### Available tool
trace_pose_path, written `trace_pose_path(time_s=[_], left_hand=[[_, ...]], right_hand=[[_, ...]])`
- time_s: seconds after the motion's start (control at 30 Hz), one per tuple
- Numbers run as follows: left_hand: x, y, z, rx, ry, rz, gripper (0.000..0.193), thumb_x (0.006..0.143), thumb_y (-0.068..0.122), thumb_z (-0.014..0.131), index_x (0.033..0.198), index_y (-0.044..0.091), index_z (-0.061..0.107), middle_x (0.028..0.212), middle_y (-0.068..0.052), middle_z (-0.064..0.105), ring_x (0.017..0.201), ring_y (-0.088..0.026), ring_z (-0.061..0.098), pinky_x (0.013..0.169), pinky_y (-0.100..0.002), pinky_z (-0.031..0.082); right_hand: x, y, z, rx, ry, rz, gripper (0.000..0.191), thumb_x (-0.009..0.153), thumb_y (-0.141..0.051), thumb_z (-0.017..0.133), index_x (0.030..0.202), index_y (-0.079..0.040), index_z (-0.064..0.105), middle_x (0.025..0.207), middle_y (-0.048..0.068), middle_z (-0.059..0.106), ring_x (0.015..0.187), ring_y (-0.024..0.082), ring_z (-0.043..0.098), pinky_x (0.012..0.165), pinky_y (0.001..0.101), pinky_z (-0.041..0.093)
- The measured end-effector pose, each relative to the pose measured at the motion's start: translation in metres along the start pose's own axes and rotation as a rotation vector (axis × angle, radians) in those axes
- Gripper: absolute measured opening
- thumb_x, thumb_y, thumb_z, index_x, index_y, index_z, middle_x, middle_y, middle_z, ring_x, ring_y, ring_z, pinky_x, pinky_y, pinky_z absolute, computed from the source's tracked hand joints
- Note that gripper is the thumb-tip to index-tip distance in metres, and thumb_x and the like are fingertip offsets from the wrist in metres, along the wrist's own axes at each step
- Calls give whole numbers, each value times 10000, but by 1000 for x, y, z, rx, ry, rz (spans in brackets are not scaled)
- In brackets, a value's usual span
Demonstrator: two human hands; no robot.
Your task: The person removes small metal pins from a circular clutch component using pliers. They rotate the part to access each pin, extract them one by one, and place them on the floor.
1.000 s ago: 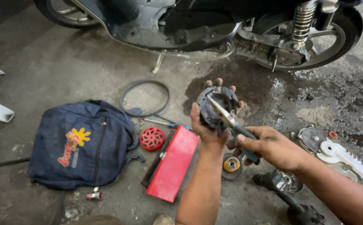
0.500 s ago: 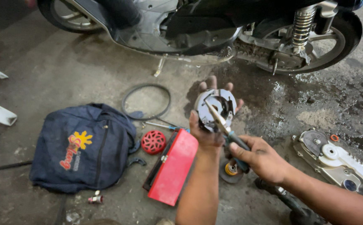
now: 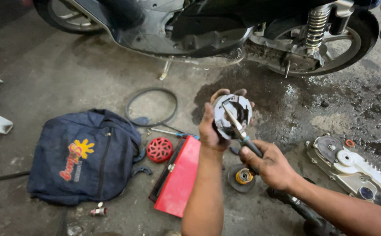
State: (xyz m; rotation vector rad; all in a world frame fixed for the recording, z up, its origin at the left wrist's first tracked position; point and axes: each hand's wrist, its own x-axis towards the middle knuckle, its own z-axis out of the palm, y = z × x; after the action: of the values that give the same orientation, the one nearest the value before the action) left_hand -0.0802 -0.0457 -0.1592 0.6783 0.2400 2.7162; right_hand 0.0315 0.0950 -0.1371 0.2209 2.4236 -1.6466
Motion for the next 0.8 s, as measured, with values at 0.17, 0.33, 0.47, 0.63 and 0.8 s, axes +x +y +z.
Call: trace_pose_path(time_s=[0.17,0.33,0.47,0.63,0.8], left_hand=[[-1,-8,-6,-25,5,31,587,1001,406,671,1458,81,499,1455,-277,550,1226,-473,620,930,-573,585],[-4,-11,-12,-80,12,-11,596,965,391,692,1440,76,518,1444,-284,556,1215,-477,630,929,-561,598],[-6,-11,-17,-101,26,-39,583,974,395,703,1416,60,524,1421,-291,555,1205,-457,624,911,-573,600],[-10,-8,-20,-151,34,-93,598,952,415,709,1419,87,530,1442,-275,560,1219,-476,624,909,-588,599],[-11,-3,-19,-172,15,-162,630,932,421,727,1440,105,530,1439,-280,565,1216,-514,617,908,-601,597]], right_hand=[[3,4,-10,-191,-42,109,263,937,-283,709,909,-25,662,625,28,559,536,138,479,483,324,395],[2,14,-11,-88,-86,-33,129,900,-141,697,946,-26,658,656,-13,565,585,79,486,497,287,422],[5,20,-11,-161,-88,14,119,898,-133,690,966,-39,660,647,1,556,586,95,480,502,310,416],[11,24,-15,-280,-98,-52,141,891,-138,688,976,-33,647,663,3,562,621,97,501,537,313,465],[11,23,-20,-292,-141,0,142,908,-153,677,984,-43,628,672,12,537,624,106,495,543,332,458]])
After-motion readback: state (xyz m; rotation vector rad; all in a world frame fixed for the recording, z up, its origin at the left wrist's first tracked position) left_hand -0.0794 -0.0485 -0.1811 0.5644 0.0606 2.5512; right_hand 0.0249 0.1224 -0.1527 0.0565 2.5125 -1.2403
